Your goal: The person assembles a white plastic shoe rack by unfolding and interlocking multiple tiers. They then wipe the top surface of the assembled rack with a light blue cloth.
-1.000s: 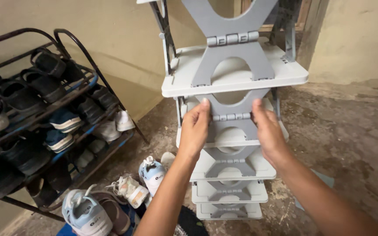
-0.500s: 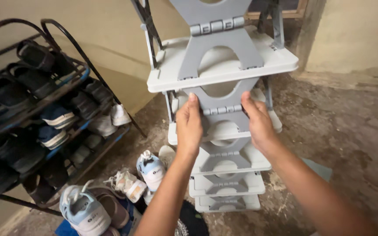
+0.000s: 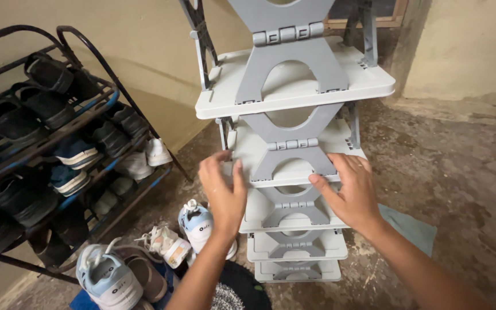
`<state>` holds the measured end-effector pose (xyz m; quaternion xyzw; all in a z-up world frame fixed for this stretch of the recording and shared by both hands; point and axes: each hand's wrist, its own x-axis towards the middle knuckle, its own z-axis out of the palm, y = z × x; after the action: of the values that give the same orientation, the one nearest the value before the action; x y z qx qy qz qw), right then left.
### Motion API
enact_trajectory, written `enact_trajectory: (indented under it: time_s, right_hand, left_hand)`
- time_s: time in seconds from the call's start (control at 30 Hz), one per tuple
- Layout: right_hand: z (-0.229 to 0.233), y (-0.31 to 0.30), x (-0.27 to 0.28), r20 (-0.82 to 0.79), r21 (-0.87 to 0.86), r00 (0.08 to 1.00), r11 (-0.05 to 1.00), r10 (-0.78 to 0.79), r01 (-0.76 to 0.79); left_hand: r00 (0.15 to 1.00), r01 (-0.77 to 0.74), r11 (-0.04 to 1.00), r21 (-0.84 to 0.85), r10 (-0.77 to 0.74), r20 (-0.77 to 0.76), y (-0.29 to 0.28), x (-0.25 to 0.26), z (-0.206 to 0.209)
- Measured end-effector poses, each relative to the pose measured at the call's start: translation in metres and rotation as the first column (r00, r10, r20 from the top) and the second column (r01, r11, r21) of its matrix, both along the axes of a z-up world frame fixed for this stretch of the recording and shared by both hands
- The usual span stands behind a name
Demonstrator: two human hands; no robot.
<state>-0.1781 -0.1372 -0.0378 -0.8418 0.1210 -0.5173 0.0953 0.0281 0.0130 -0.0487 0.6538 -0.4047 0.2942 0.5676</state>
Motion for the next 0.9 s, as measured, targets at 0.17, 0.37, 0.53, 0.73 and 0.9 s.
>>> enact_trajectory:
  time_s: [0.17,0.37,0.53,0.73,0.9]
  right_hand:
    - [-0.003,0.0,0.006,0.096,0.003,0.995,0.999,-0.035,0.034]
    - [-0.035,-0.057,0.011,0.198,0.12,0.979,0.99,0.044,-0.068]
    - [-0.084,-0.168,0.034,0.523,0.283,0.815,0.851,0.25,-0.443]
    - [-0.1,-0.253,0.044,0.61,0.507,0.73,0.556,0.308,-0.659]
    - [-0.051,-0.166,0.018,0.195,0.494,0.981,0.863,0.004,-0.102]
  left_hand:
    - [0.35,0.283,0.915,-0.288,-0.378,-0.857,-0.028,0.04,-0.017]
    - [0.427,0.46,0.865,-0.199,-0.412,-0.805,-0.024,0.026,-0.033]
    - [0.596,0.439,0.898,0.041,-0.256,-0.761,-0.014,-0.057,-0.03]
    - [0.591,0.388,0.897,0.212,-0.066,-0.804,0.011,-0.076,-0.001]
    - [0.87,0.344,0.931,-0.121,-0.364,-0.331,-0.01,0.018,0.037]
